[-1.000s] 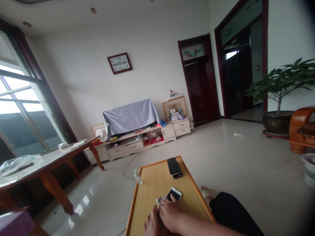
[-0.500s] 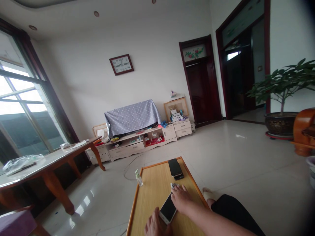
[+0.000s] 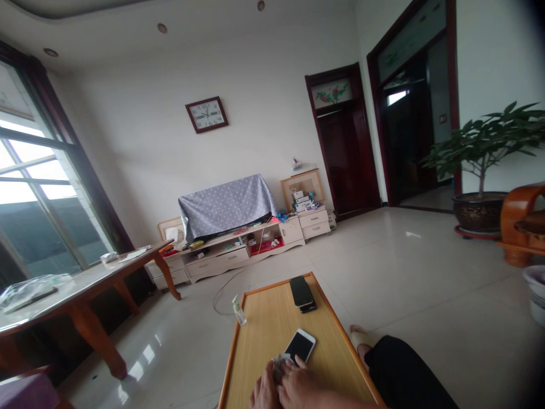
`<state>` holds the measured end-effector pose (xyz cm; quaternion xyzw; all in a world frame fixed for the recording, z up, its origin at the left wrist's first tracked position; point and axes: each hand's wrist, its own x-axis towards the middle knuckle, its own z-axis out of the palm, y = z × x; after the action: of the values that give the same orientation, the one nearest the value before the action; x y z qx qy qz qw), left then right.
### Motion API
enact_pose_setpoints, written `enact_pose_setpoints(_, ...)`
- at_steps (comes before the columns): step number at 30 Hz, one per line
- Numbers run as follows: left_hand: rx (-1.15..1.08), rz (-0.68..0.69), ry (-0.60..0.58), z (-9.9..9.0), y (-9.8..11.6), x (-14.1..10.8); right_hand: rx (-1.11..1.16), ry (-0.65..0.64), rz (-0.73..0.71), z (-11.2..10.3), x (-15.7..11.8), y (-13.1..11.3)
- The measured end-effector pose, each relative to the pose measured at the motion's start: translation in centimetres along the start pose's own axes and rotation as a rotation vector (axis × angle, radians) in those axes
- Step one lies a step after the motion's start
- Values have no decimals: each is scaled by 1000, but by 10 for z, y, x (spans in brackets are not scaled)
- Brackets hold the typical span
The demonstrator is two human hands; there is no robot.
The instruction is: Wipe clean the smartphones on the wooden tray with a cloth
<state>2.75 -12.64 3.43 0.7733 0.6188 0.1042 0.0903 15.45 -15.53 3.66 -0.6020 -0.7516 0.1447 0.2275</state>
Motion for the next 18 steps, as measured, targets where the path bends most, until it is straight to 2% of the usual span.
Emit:
enact_pose_setpoints(6, -17, -9, 5, -1, 2, 2, -51, 44, -22, -7, -7, 10)
enact_pose_setpoints(12, 15, -11, -49, -3, 3, 6, -53, 172, 219, -35, -1, 41)
enact_pose_setpoints(15, 22, -11, -41, 1, 1, 6, -56, 194, 283, -46, 2, 56)
enact_pose_setpoints(18, 21, -7, -17, 5, 0, 7, -61, 207, 321, -46, 1, 59)
